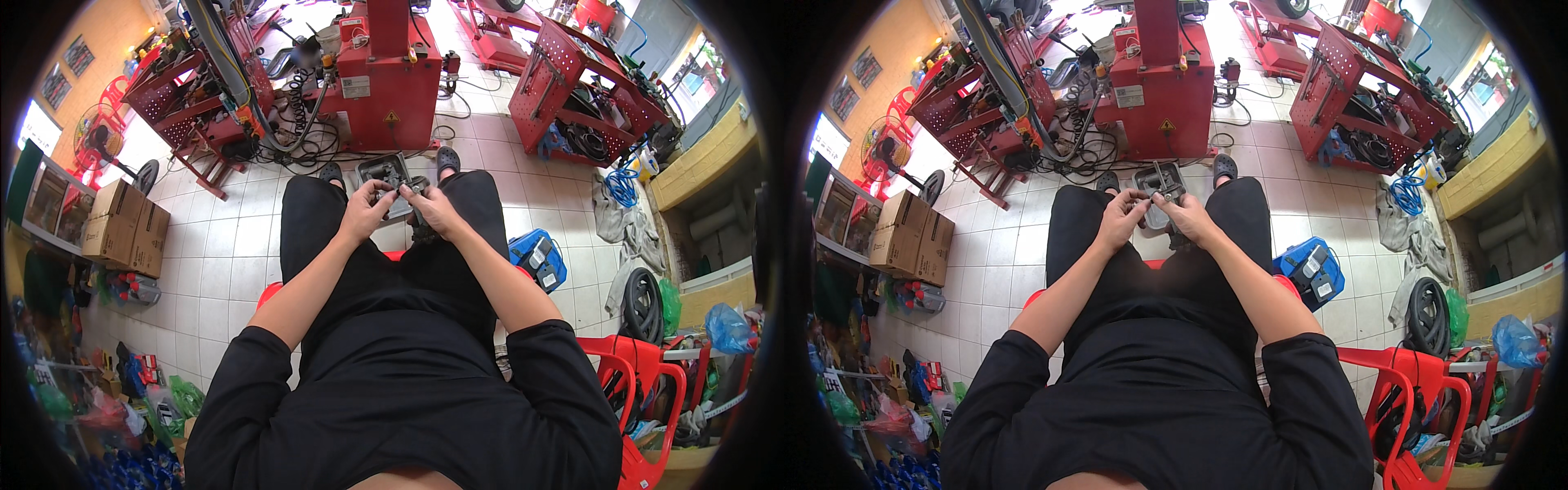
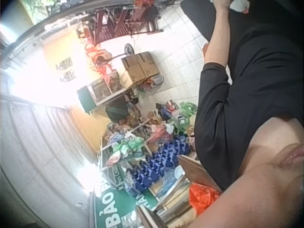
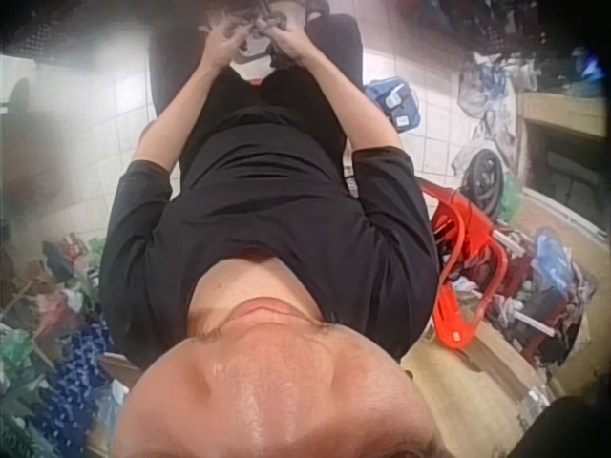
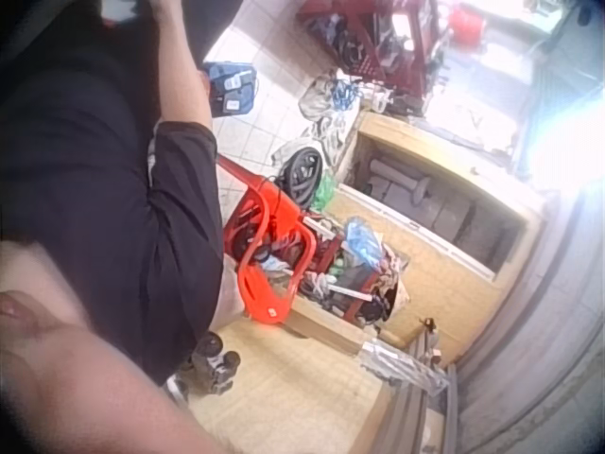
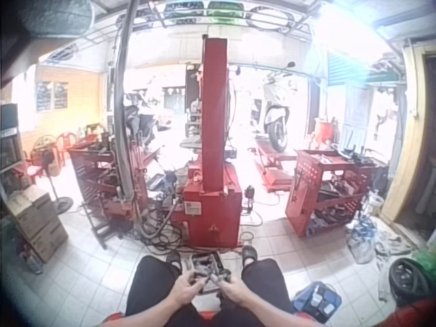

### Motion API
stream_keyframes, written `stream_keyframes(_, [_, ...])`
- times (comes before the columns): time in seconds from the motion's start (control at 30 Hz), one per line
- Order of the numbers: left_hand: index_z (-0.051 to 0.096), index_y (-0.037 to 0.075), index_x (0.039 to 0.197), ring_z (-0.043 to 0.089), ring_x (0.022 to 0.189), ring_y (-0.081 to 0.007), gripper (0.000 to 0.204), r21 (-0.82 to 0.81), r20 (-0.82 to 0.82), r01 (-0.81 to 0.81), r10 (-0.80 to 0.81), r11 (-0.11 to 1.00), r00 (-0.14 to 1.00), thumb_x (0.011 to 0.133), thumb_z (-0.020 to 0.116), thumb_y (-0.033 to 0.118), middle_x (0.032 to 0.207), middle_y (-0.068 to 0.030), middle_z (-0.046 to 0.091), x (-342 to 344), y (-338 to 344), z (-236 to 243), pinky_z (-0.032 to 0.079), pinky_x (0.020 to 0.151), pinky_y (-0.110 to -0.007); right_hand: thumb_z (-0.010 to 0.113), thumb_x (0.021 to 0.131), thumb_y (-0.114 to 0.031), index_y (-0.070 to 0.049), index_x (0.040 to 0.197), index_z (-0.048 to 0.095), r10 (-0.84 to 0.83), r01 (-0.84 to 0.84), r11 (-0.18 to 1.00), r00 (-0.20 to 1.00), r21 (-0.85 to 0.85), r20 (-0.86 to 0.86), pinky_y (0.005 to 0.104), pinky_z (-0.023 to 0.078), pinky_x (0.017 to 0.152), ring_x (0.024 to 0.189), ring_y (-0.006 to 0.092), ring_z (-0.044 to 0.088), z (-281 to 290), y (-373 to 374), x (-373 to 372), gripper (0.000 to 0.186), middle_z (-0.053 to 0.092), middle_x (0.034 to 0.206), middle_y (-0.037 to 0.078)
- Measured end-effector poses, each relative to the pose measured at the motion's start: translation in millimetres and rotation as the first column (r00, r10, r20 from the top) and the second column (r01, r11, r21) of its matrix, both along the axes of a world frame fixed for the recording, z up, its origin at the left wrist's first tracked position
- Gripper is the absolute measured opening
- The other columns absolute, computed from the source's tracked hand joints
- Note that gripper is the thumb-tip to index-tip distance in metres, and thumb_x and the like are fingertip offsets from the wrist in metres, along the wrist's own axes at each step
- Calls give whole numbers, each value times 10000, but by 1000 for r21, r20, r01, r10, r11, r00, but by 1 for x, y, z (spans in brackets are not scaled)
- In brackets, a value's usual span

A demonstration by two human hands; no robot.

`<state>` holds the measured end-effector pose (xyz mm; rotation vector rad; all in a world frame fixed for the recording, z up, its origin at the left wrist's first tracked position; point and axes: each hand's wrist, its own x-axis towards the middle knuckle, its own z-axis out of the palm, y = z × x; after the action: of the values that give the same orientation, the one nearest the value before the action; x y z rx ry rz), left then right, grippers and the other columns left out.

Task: The person sits on a stool in a workshop and uses a screwdriver to disassemble a mechanical part held in their lap. They remove a screw and a small metal piece, placing them into a metal tray on the floor, then continue to manipulate the part with their hands.

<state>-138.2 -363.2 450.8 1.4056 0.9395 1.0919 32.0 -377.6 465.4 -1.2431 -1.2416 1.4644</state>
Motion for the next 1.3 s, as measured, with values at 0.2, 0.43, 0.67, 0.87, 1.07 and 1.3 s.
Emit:
stream_keyframes(0.2, [559, 7, 861, 492, 533, -68, 205, -32, -99, 8, -11, 999, 995, 874, 564, 212, 636, -2, 538, -8, 5, -6, 381, 488, -222, 623, 803, -464, -13, 929, 590, 3, -3, 1000, 1000, 3, 11, 243, 443, 496, 573, 98, 527, 9, -3, -4, 469, 571, 726, 37])
stream_keyframes(0.43, [556, 11, 866, 497, 536, -65, 198, 7, -59, 1, -1, 1000, 998, 874, 561, 209, 631, -4, 536, 0, -2, 3, 371, 478, -221, 625, 801, -466, -9, 936, 588, 6, -5, 1000, 1000, -18, 9, 246, 445, 501, 575, 100, 527, 7, -3, 0, 477, 575, 738, 38])
stream_keyframes(0.67, [554, 14, 894, 483, 546, -59, 199, -49, 30, 23, -21, 999, 999, 876, 558, 212, 634, 0, 524, -2, 2, -4, 370, 489, -215, 628, 788, -486, 8, 928, 580, -1, 2, 1000, 1000, -20, 31, 248, 450, 499, 568, 109, 539, 5, -3, -2, 515, 586, 758, 61])
stream_keyframes(0.87, [555, 22, 884, 480, 556, -61, 205, -33, -79, 26, -29, 999, 996, 885, 544, 226, 631, 7, 513, -6, 7, -7, 363, 492, -213, 629, 787, -489, 4, 936, 573, 11, -9, 999, 999, -54, 40, 245, 448, 495, 568, 107, 540, 8, -3, -2, 518, 587, 756, 60])
stream_keyframes(1.07, [554, 21, 864, 471, 535, -68, 231, -2, 57, 9, -9, 1000, 998, 913, 498, 240, 604, 7, 499, 1, 1, -1, 365, 496, -222, 626, 791, -488, 0, 954, 565, 36, -36, 999, 999, -29, 17, 242, 446, 492, 568, 103, 538, 1, 0, 1, 518, 583, 761, 57])
stream_keyframes(1.3, [525, 10, 905, 490, 551, -74, 189, -58, -7, 40, -40, 998, 999, 896, 520, 199, 638, -5, 511, -6, 6, -6, 380, 512, -218, 628, 790, -489, -2, 956, 567, 37, -35, 998, 999, -48, 29, 248, 454, 504, 590, 106, 540, 3, -1, -1, 517, 584, 776, 56])
